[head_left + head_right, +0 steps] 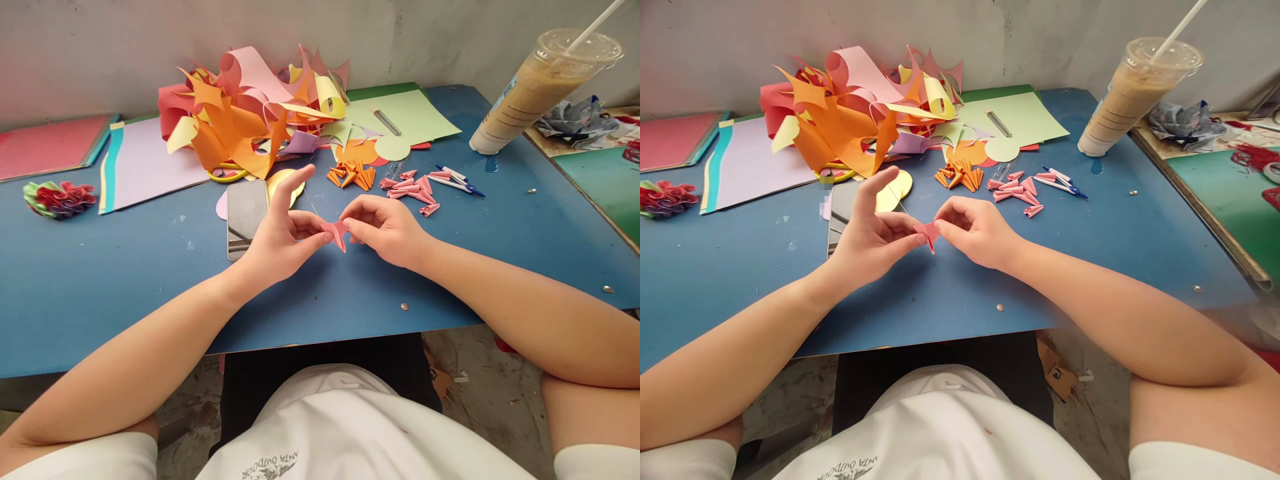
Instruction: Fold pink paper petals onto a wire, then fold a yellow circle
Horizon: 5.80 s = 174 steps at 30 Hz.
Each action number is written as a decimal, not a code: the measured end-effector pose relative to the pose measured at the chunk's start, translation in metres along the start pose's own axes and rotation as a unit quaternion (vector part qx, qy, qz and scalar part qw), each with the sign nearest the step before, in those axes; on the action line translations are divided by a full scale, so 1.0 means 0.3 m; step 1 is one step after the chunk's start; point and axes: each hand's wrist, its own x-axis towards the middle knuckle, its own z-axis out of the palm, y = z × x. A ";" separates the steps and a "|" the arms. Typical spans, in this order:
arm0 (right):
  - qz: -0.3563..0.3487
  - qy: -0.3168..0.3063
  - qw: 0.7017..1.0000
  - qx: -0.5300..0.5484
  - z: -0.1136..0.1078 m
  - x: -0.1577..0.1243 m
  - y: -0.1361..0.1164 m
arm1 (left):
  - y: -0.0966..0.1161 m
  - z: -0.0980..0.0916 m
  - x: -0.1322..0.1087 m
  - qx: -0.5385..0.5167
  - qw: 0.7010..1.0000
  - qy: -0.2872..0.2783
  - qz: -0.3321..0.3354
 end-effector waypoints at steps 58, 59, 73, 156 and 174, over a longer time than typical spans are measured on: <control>0.072 0.038 0.972 0.219 0.020 0.019 -0.001 | -0.046 0.022 0.031 -0.113 0.985 -0.125 -0.030; 0.074 0.045 0.973 0.216 0.020 0.018 -0.004 | -0.047 0.023 0.031 -0.115 0.985 -0.123 -0.034; 0.111 0.021 0.976 0.187 0.024 0.016 -0.024 | -0.032 0.035 0.024 -0.069 0.995 -0.062 -0.030; 0.011 -0.047 0.998 0.049 0.013 -0.001 -0.010 | 0.019 0.019 0.014 0.118 0.992 -0.039 -0.027; -0.023 -0.065 0.995 0.072 0.009 0.002 0.008 | 0.026 0.039 0.031 0.008 0.983 -0.012 -0.184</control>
